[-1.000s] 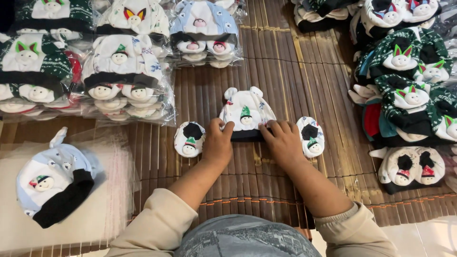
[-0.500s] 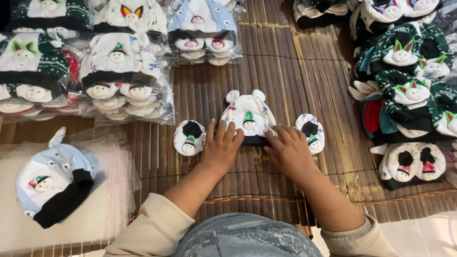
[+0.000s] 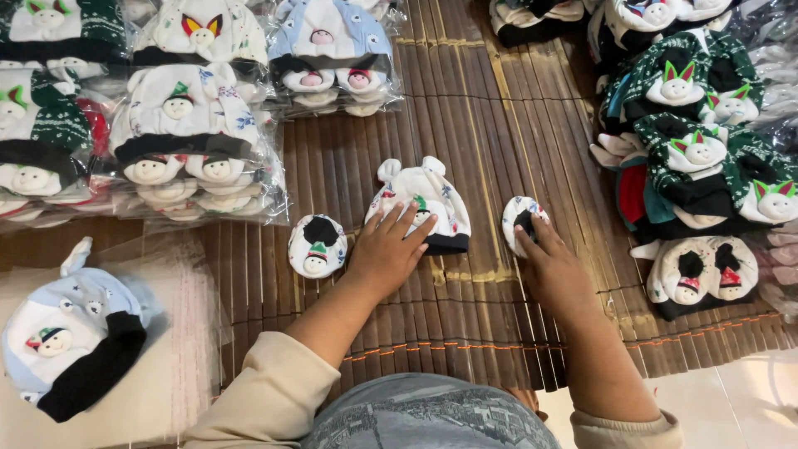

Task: Packaging baby hats and booties into individual plastic bags

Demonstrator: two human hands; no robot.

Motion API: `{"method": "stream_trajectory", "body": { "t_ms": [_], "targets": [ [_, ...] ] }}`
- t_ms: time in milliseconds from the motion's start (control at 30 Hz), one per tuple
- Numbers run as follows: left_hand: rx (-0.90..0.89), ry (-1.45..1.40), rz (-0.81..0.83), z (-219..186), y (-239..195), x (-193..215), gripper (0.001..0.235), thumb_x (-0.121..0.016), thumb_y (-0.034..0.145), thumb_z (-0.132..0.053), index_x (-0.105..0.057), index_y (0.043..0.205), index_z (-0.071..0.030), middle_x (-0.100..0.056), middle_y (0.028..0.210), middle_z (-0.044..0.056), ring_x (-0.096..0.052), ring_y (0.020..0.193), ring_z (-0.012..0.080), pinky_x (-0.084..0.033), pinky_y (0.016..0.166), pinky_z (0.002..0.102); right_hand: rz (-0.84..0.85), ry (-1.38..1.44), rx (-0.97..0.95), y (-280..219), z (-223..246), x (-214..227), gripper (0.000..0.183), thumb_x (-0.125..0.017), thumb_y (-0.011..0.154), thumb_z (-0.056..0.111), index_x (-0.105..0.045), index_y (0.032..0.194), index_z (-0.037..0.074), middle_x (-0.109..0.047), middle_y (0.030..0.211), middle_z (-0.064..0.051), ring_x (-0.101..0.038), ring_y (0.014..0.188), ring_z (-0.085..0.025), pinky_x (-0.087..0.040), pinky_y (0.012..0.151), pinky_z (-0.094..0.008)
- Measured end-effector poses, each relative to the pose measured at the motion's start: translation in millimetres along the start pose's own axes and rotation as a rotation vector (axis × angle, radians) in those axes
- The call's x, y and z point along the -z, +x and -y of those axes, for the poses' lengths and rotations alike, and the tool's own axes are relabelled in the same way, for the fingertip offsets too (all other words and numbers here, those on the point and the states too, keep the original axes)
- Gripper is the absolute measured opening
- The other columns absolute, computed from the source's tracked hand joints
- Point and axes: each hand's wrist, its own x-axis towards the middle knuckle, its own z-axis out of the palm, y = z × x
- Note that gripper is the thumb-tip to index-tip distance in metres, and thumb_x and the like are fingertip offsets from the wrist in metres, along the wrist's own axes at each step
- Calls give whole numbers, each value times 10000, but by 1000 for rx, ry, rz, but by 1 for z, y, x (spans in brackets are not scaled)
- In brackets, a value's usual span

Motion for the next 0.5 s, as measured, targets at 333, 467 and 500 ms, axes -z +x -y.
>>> {"method": "stream_trajectory", "body": {
  "t_ms": [333,467,500],
  "targets": [
    [107,-73,-103,-6,23,10,373,-536,1018,-425,-668,1329,-268,-728,1208,69,-651,1227,277,-422,1066,495,-332,966,-429,7,30,19,500,-466,927,-32,-664,1366,100,-636,1376,-203,-598,1264,-361,-551,983,-496],
    [155,-254,-63,-5,30,11,349,-549,1032,-368,-688,1312,-213,-723,1250,101,-651,1238,309,-482,1072,476,-543,912,-236,13,77,44,448,-479,953,-134,-652,1348,-13,-623,1380,-270,-572,1325,-396,-484,1085,-525],
    [157,-254,-63,-7,30,16,349,-549,1032,-368,-688,1312,-213,-723,1250,101,-651,1238,309,-482,1072,476,-541,912,-235,15,86,41,448,-479,953,-134,-652,1348,-13,-623,1380,-270,-572,1325,-396,-484,1085,-525]
  ]
}}
